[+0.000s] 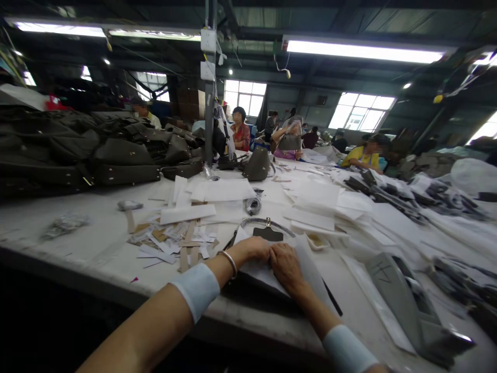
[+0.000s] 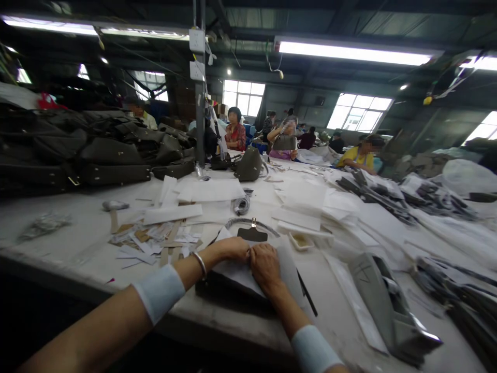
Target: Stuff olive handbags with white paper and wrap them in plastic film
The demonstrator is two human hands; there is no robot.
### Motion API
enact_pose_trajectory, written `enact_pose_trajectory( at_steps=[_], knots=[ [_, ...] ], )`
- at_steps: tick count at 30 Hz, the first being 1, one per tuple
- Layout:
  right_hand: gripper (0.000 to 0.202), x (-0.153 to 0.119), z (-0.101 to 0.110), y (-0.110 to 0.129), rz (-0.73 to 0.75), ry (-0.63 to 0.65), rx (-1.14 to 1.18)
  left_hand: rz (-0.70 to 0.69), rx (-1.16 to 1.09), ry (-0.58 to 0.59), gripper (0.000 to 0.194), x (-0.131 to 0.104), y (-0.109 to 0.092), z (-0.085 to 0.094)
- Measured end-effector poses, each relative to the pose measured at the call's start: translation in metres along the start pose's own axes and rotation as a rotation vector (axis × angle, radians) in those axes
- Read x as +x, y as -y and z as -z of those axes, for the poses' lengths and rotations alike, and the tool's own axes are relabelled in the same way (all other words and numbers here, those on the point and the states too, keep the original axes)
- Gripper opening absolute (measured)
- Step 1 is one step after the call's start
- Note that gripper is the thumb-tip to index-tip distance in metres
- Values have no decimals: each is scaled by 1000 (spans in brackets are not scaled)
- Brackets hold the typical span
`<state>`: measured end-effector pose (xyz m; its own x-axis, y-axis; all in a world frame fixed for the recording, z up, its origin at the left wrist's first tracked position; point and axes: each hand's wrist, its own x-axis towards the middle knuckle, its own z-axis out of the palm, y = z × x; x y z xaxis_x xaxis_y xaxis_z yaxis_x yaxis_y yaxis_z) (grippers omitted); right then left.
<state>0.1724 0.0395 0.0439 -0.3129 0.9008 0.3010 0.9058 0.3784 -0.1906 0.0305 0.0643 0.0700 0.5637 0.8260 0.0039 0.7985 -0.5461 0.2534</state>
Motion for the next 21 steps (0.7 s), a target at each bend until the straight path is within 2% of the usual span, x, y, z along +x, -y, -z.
enact_pose_trajectory(
  at_steps=[5,8,12,21],
  knots=[
    [26,-1,2,0,-10,11,-83,239,133,-139,20,-4,-17,-19],
    [25,3,1,-5,18,53,-100,266,162,-239,22,-14,-18,-26],
    [28,7,2,-12,59,98,-101,316,158,-324,21,-20,-12,-28],
    [33,9,3,-21,32,109,-120,385,135,-367,24,-17,-7,-32]
  ],
)
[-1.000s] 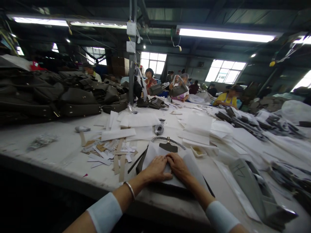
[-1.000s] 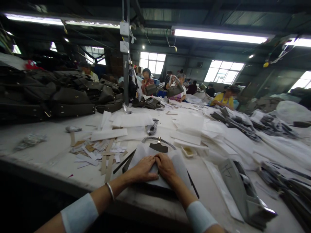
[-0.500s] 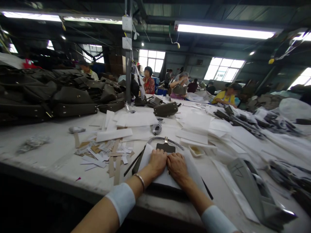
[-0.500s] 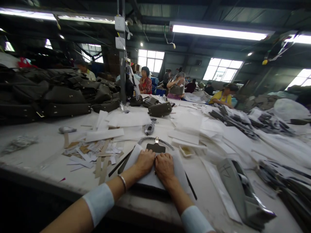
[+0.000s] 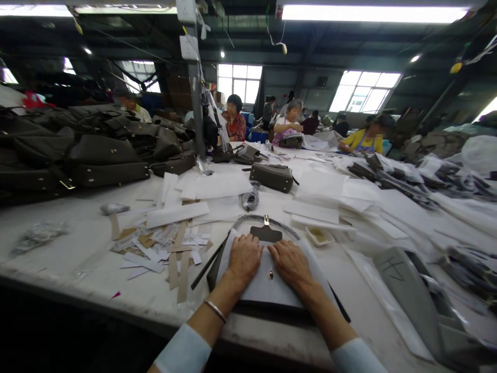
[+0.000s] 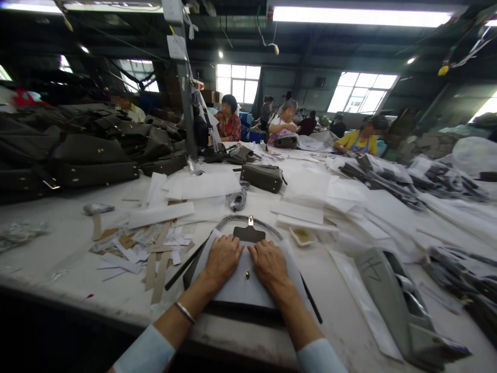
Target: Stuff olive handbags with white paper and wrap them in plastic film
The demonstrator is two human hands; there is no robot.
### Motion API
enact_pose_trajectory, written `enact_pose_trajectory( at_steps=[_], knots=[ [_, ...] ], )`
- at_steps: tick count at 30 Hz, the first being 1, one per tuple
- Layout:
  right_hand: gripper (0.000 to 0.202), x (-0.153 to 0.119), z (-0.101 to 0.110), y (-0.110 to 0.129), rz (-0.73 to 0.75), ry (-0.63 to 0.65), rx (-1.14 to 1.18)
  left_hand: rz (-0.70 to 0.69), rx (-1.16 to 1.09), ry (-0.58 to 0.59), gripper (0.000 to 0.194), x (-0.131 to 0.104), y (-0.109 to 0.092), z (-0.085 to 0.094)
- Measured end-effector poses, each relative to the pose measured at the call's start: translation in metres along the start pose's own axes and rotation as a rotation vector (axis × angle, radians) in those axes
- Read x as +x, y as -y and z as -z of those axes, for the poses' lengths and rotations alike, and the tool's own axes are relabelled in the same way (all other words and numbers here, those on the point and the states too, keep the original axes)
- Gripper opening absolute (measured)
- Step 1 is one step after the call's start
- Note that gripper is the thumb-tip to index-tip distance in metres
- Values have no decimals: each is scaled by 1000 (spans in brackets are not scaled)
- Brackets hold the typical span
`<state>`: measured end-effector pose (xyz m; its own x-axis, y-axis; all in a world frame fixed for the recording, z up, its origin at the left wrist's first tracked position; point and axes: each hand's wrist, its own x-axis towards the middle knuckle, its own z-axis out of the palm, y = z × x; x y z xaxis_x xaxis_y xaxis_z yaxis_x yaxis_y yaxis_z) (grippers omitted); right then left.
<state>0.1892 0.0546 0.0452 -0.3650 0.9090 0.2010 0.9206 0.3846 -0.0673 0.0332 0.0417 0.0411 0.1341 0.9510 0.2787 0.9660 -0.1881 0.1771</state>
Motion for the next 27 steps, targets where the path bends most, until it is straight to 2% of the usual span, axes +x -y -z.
enact_pose_trajectory(
  at_steps=[7,12,16,18,21,25,27],
  knots=[
    [43,5,4,-3,-35,82,-42,9,-4,-2,36,8,3,-4],
    [29,8,0,-6,49,155,-28,26,4,-12,38,9,6,-6],
    [42,10,-2,-6,-10,149,-5,26,8,4,44,9,8,-7],
    [47,11,-2,-6,-50,138,3,20,4,21,47,11,8,-7],
    [45,11,-4,-8,-131,104,27,23,-8,42,45,14,8,-7],
    [38,12,-14,-12,-254,-69,188,84,-20,45,33,16,8,-8],
    [47,12,-21,-14,-256,-129,231,120,-26,37,29,17,9,-8]
  ],
)
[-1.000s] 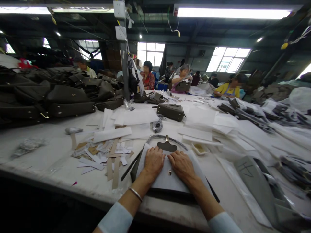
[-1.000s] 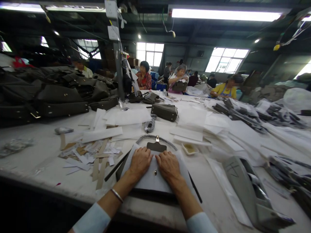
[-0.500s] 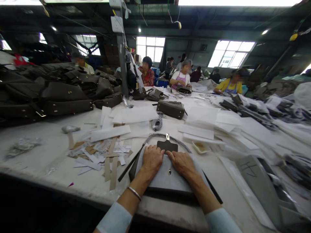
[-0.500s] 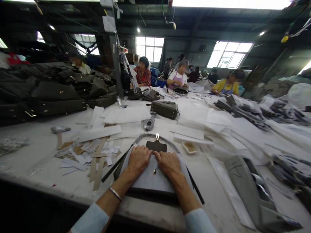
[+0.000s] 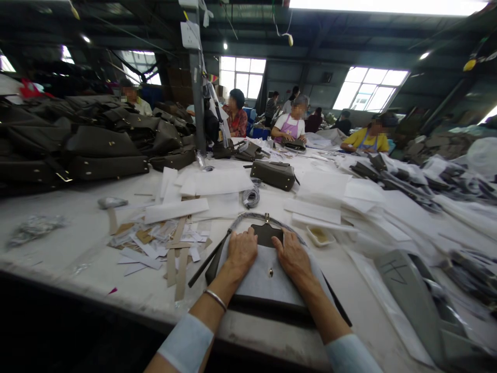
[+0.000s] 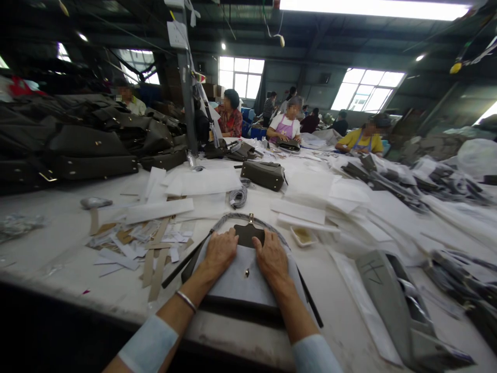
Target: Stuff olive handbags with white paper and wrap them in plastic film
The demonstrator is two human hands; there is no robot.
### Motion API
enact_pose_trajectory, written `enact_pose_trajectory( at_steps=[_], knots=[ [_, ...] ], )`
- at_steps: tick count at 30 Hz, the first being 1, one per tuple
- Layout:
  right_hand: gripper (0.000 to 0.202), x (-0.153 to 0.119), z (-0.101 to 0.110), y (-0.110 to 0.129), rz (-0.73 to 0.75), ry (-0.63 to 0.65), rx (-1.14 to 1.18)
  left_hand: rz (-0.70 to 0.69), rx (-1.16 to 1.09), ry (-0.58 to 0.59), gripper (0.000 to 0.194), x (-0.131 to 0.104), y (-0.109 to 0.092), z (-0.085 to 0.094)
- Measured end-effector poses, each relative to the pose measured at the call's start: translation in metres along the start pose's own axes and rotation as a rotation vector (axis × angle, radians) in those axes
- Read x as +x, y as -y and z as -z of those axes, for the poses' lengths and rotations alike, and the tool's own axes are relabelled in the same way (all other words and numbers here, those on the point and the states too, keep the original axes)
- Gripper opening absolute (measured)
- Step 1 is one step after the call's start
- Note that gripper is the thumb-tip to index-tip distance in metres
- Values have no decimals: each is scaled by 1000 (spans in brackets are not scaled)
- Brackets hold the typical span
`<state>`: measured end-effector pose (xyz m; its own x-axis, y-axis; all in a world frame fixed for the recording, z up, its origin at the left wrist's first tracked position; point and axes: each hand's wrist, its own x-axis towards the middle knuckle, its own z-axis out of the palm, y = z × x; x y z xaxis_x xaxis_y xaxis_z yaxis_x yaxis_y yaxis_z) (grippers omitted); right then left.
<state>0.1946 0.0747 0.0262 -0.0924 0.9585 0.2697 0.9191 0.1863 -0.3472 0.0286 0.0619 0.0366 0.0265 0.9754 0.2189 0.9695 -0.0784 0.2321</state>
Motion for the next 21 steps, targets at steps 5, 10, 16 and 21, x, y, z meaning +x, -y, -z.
enact_pose_trajectory(
  at_steps=[5,10,16,21],
  knots=[
    [70,5,-6,-6,-68,68,208,27,-67,-22,31,1,1,-2],
    [72,10,14,-15,-115,92,705,68,-212,-76,38,3,6,-3],
    [78,1,33,-11,-3,148,726,66,-465,-178,38,2,21,9],
    [67,-2,23,-2,63,128,507,-177,-609,-159,36,-11,19,16]
  ],
)
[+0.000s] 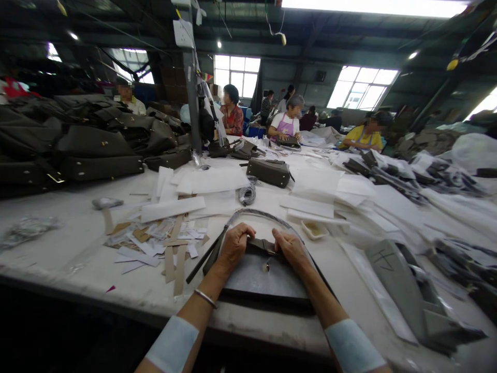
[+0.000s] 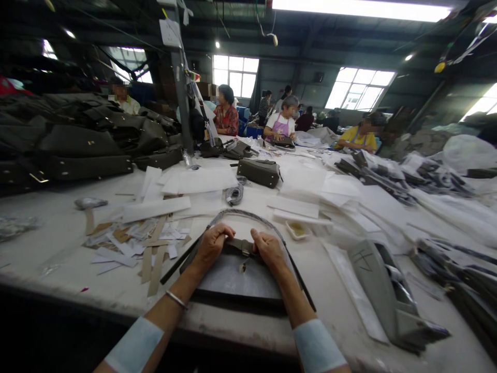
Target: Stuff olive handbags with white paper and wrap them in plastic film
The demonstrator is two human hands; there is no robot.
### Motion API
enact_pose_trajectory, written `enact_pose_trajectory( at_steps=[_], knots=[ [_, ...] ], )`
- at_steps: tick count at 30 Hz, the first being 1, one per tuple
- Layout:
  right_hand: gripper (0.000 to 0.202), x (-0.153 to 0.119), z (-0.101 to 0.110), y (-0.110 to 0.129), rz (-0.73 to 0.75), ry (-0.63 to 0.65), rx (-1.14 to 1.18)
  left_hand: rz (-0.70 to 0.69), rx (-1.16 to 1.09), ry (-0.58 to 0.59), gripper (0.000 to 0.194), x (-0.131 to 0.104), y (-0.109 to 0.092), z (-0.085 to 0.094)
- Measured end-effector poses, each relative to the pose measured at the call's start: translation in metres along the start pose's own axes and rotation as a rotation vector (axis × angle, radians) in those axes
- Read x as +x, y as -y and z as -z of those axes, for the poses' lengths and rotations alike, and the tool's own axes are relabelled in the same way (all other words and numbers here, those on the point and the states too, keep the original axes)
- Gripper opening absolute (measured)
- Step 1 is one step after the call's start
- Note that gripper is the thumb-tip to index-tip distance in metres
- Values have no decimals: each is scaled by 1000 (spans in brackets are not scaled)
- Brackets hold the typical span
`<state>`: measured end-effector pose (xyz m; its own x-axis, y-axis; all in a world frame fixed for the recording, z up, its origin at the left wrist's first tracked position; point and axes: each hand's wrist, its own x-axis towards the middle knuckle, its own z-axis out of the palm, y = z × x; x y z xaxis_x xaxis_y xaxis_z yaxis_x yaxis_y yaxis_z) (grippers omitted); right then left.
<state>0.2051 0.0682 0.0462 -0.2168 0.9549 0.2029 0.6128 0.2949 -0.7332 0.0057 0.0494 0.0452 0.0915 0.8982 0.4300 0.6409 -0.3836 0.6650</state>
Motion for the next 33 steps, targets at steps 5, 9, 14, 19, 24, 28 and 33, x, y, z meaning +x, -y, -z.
enact_pose_trajectory(
  at_steps=[5,9,14,19,24,28,33],
  knots=[
    [50,-5,-11,0,93,-58,-106,-211,-26,158,29,-8,-8,-4],
    [36,-11,-13,3,226,-130,-250,-315,14,246,28,-11,-9,-5],
    [18,-14,-15,6,327,-162,-313,-387,21,303,28,-16,-10,-3],
    [14,-12,-17,5,367,-178,-280,-422,-36,293,25,-22,-13,-1],
    [11,-12,-18,2,369,-192,-290,-490,-117,324,29,-21,-21,3],
    [9,-10,-21,-2,370,-194,-290,-501,5,414,25,-22,-28,11],
    [9,-10,-24,-4,370,-210,-265,-517,157,496,27,-42,-41,26]
  ],
)
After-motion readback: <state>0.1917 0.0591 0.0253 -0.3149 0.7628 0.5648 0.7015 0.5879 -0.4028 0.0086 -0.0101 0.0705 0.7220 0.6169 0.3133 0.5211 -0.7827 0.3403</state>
